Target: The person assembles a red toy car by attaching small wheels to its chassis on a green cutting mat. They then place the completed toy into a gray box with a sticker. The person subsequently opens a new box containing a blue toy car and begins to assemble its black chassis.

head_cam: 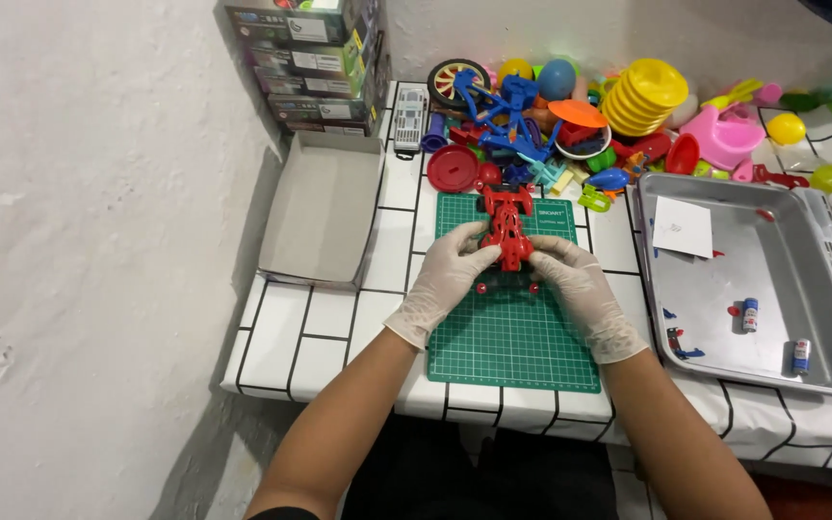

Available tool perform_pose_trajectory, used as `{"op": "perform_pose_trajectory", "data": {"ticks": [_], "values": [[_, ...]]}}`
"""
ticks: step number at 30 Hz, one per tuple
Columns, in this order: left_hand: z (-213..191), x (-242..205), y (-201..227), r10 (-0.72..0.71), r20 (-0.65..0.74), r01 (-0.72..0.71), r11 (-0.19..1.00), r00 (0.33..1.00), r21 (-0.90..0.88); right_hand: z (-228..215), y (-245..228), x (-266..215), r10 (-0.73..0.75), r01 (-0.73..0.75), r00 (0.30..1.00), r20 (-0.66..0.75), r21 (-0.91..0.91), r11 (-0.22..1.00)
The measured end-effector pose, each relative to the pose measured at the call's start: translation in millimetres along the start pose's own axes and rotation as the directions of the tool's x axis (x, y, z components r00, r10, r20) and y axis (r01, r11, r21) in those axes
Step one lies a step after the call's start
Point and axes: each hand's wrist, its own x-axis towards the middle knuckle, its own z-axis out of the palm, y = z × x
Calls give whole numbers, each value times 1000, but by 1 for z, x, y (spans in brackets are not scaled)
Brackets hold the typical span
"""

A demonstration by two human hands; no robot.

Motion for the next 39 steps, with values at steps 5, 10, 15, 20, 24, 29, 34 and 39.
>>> {"op": "perform_pose_trajectory", "data": {"ticks": [5,10,15,20,24,29,34,39], "values": [[-46,-25,11,33,-100,-39,998,994,-50,49,-22,1,-73,74,996,48,-18,997],[-115,-51,47,-11,-252,-4,998,968,-61,126,-35,11,-137,148,976,171,-48,988],[-187,-19,25,67,-355,-12,988,932,156,191,-20,34,-296,370,920,258,-318,873],[-228,19,-12,52,-377,128,890,925,437,222,36,87,-337,501,862,379,-737,454],[-246,60,-53,73,-392,140,861,917,490,239,37,92,-326,475,852,410,-867,150],[-238,61,-61,89,-442,161,853,893,497,248,31,81,-282,449,869,406,-888,104],[-230,59,-81,268,-448,132,719,853,682,240,47,87,-316,494,833,455,-868,54],[-219,45,-62,445,-405,21,652,798,758,215,55,95,-315,567,812,492,-792,225]]}}
